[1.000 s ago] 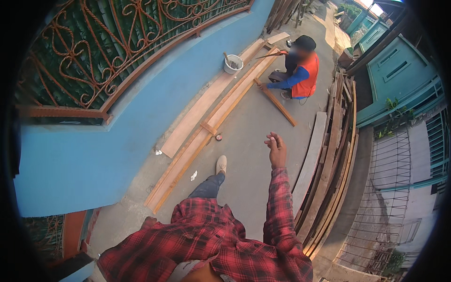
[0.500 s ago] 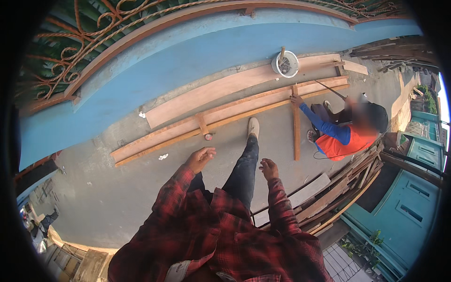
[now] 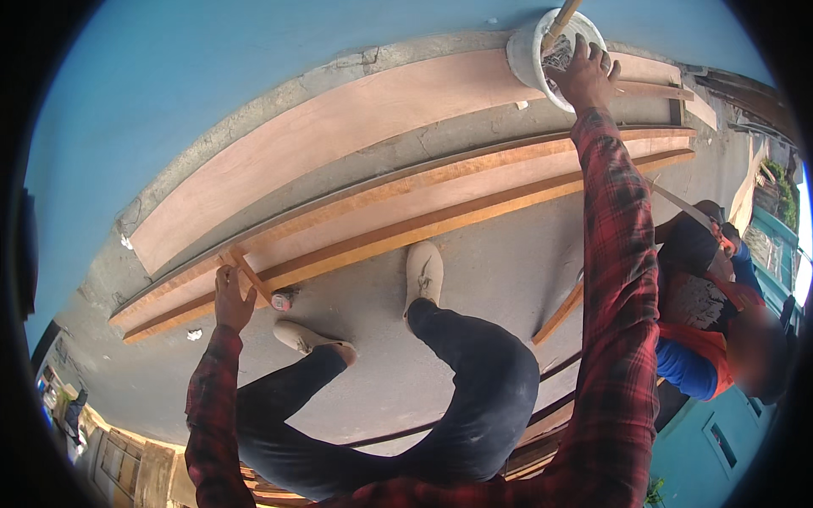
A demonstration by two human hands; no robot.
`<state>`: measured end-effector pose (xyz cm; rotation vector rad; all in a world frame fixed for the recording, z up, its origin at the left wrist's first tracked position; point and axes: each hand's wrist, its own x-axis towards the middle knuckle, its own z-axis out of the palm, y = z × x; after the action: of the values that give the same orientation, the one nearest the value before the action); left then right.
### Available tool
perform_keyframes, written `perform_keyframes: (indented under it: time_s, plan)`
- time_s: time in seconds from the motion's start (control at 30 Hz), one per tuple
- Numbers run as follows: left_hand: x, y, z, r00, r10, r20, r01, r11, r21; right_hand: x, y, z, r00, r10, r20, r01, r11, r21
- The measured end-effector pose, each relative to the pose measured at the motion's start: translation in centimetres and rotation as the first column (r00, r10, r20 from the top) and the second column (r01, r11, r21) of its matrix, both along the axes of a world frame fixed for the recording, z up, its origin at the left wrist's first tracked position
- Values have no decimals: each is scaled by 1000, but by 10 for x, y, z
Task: The person works on a construction site, initially adjusting a metal grid on the ground. They then move to a wooden frame, where they pick up nails from a bucket and use a hammer to fasten wooden cross-pieces to the frame. The person works on the frame while squatting on the ground.
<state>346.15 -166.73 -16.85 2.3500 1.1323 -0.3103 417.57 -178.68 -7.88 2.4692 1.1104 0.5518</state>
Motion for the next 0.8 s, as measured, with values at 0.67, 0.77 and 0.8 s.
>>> perform_keyframes:
  time_s: [0.67,0.77,0.8]
  plan:
    - [-109,-18,17,994,91,-66,-87,994,65,-154,3,-114,804,393,-447,-141,855,499]
    - [-94,-11,0,997,49,-60,-46,998,43,-236,8,-117,712,511,-481,-161,786,597]
    - [-88,-10,-3,998,39,-56,-38,999,34,-262,11,-125,695,519,-498,-165,789,592]
